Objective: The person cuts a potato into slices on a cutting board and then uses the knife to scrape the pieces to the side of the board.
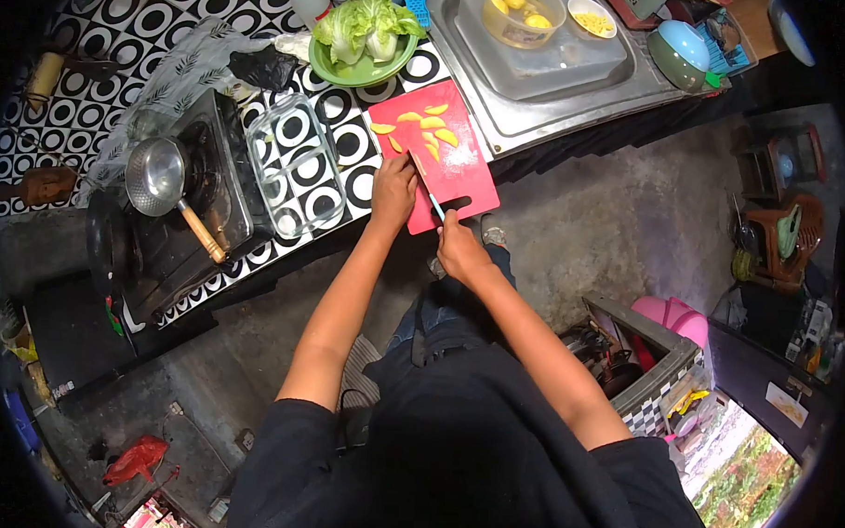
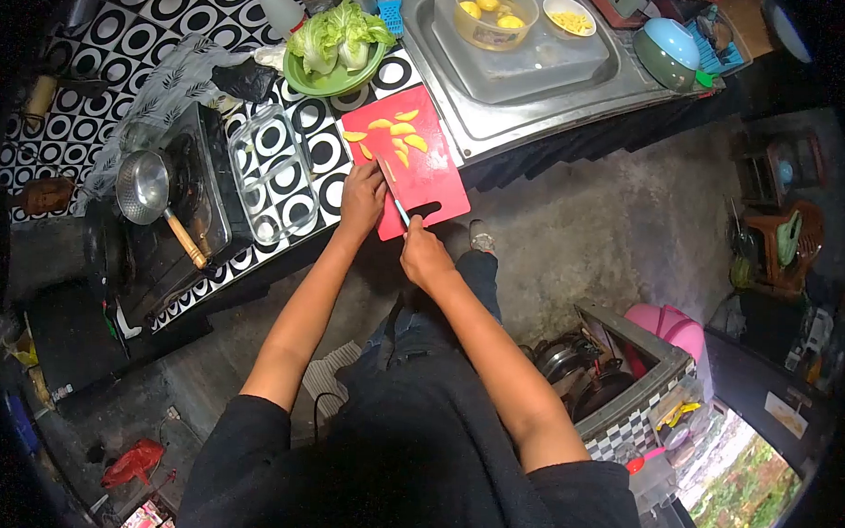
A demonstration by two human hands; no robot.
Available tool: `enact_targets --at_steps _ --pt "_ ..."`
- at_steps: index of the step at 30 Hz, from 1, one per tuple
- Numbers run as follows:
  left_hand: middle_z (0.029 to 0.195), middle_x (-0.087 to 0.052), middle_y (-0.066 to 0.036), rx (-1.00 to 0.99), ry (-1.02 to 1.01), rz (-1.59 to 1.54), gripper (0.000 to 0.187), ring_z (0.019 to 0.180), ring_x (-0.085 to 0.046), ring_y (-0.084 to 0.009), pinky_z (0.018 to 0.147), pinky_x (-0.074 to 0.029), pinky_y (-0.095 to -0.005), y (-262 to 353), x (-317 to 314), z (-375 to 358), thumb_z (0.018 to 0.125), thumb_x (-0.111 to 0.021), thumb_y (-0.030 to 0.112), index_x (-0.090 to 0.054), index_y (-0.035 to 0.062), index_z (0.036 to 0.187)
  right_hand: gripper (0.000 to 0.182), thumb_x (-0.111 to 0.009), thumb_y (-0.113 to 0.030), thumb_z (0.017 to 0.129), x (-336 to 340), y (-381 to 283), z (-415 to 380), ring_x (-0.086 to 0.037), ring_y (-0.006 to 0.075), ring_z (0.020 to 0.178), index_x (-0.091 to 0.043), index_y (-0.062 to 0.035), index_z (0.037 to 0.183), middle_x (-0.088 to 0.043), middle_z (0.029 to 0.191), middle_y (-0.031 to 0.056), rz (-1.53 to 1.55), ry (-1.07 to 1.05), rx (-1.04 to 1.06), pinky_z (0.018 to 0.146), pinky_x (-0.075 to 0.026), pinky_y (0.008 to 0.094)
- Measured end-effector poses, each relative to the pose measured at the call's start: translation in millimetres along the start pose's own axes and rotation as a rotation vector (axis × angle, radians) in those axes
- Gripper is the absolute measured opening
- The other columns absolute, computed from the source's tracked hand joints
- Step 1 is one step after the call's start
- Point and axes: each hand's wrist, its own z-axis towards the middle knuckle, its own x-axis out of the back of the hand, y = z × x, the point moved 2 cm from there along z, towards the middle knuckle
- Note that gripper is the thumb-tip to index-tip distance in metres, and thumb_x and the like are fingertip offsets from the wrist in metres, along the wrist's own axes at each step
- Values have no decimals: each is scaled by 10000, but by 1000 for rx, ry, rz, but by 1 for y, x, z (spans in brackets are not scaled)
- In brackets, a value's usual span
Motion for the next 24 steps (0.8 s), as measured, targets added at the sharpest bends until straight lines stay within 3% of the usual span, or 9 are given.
enact_targets --at_steps 6,15,24 --pt "1177 -670 -112 16 -58 15 184 1048 -601 -324 858 -489 -448 -4 -1 2 816 -703 78 -732 3 981 213 -431 -159 1038 1 -3 -1 -579 594 914 -353 39 1050 -609 884 402 -13 2 -4 778 -426 636" --pt "1108 -665 -128 41 -65 16 142 1025 -599 -342 852 -493 -451 -2 1 4 803 -704 65 -721 -9 923 234 -417 -196 1056 -5 -2 12 -582 593 900 -356 30 1058 -612 876 395 -9 4 -41 779 -425 642" --pt "1130 -661 -124 71 -115 56 155 1036 -600 -337 867 -496 -450 -6 0 8 816 -696 76 -719 1 950 239 -438 -191 1043 -3 -4 21 -601 577 908 -390 41 1076 -625 895 387 -28 -9 -55 795 -451 632"
